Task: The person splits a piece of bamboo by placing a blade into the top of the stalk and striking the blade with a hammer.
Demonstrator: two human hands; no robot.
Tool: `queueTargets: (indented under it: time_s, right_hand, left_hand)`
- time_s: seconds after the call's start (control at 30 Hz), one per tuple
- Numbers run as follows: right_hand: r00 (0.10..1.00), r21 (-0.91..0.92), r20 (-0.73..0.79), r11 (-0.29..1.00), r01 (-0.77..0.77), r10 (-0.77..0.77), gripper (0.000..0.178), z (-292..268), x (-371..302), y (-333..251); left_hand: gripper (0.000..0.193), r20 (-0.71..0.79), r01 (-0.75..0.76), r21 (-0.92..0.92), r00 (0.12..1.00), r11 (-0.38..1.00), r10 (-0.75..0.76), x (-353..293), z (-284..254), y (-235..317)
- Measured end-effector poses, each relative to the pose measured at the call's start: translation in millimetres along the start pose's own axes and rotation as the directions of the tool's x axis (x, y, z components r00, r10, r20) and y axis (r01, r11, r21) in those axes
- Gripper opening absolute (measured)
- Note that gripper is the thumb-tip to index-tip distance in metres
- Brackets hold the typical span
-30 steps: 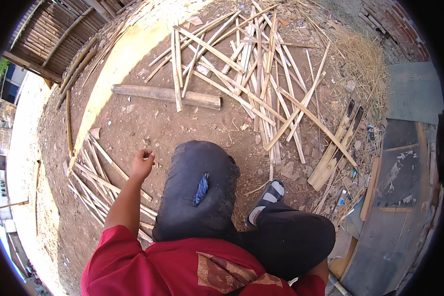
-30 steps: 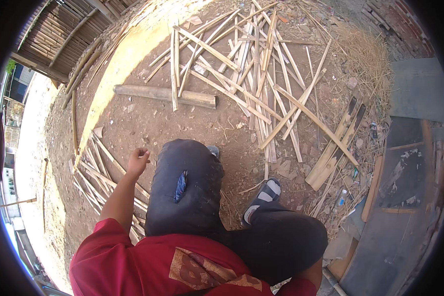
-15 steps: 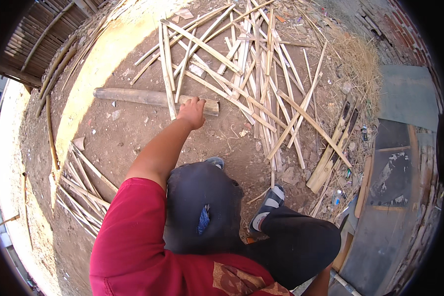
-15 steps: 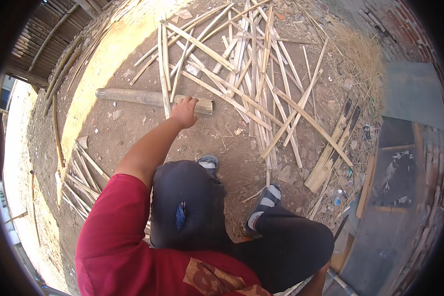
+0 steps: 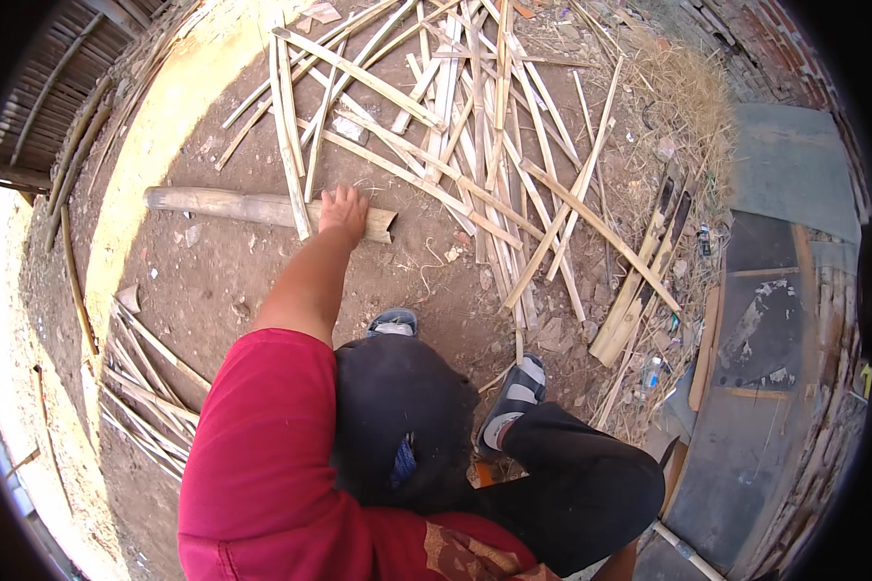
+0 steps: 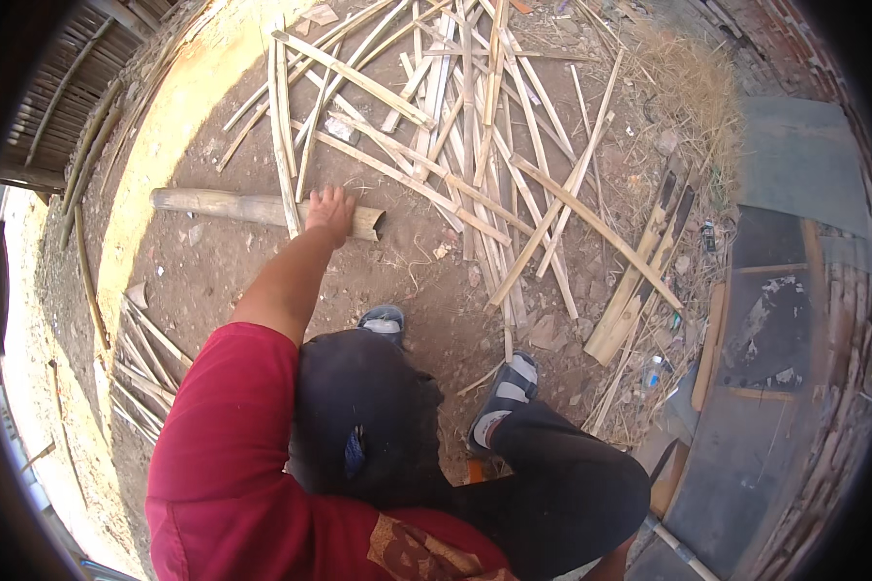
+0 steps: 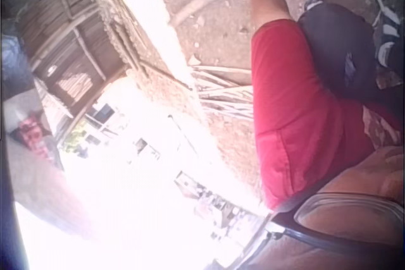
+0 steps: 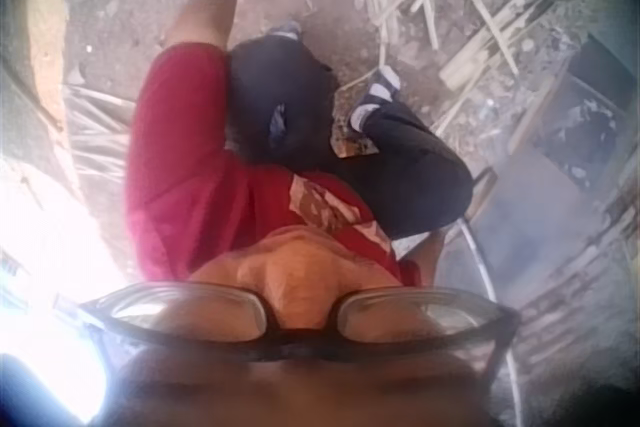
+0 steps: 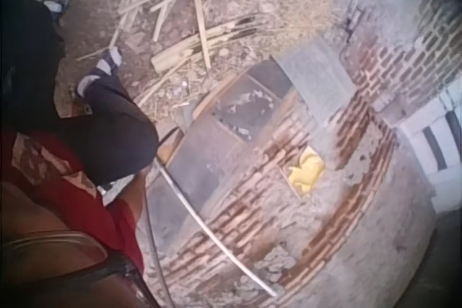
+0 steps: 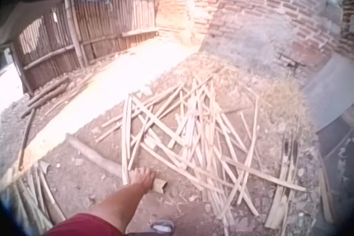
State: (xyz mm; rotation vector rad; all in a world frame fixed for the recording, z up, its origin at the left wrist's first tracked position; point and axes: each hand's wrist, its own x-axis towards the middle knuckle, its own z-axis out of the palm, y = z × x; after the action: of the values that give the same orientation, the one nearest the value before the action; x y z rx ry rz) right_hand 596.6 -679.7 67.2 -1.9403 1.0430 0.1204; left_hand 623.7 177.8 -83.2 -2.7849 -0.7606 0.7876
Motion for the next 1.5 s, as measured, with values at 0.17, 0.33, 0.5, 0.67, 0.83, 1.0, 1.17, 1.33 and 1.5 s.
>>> queueTargets:
  time_s: [0.17,0.33,0.5,0.67,0.83,1.0,1.17,1.33,1.5]
  right_hand:
    - [0.998,0.037,0.042,0.998,0.05,-0.052,0.015,4.9,10.4,0.0]
    - [0.975,0.111,0.079,0.974,0.198,-0.207,0.014,-8.7,23.2,-8.5]
    - [0.932,0.133,0.209,0.952,0.274,-0.298,0.011,1.4,18.5,-45.5]
    - [0.886,0.136,0.236,0.917,0.376,-0.399,0.009,4.5,-11.8,-111.8]
    - [0.803,0.291,0.255,0.834,0.468,-0.539,0.013,-7.2,-36.9,-160.6]
    - [0.74,0.357,0.279,0.782,0.512,-0.612,0.023,-16.6,-102.3,-218.2]
    - [0.579,0.204,0.366,0.67,0.714,-0.728,0.033,-22.7,-181.8,-284.6]
    - [0.338,0.395,0.409,0.498,0.772,-0.848,0.04,-3.3,-236.8,-336.7]
    - [0.183,0.503,0.507,0.462,0.73,-0.842,0.046,11.0,-314.0,-380.8]
  left_hand:
    - [0.064,-0.061,-0.103,0.038,0.993,0.994,0.105,-32.3,-3.2,-13.4]
    - [0.07,-0.406,-0.187,-0.125,0.906,0.974,0.122,-87.7,-122.4,-45.2]
    - [0.073,-0.8,-0.239,-0.247,0.597,0.939,-0.058,-143.8,-253.6,-82.3]
    - [0.08,-0.857,-0.193,-0.464,0.344,0.865,-0.383,-203.7,-358.2,-109.6]
    - [0.074,-0.8,-0.457,-0.597,0.282,0.659,-0.53,-266.2,-405.6,-101.6]
    - [0.083,-0.771,-0.513,-0.636,0.396,0.576,-0.498,-268.4,-402.3,-63.4]
    - [0.086,-0.848,-0.744,-0.526,0.418,0.412,-0.327,-275.6,-383.3,1.9]
    - [0.086,-0.865,-0.719,-0.5,0.439,0.482,-0.243,-297.0,-386.9,35.7]
    - [0.087,-0.765,-0.546,-0.644,0.461,0.536,-0.45,-328.1,-398.5,65.8]
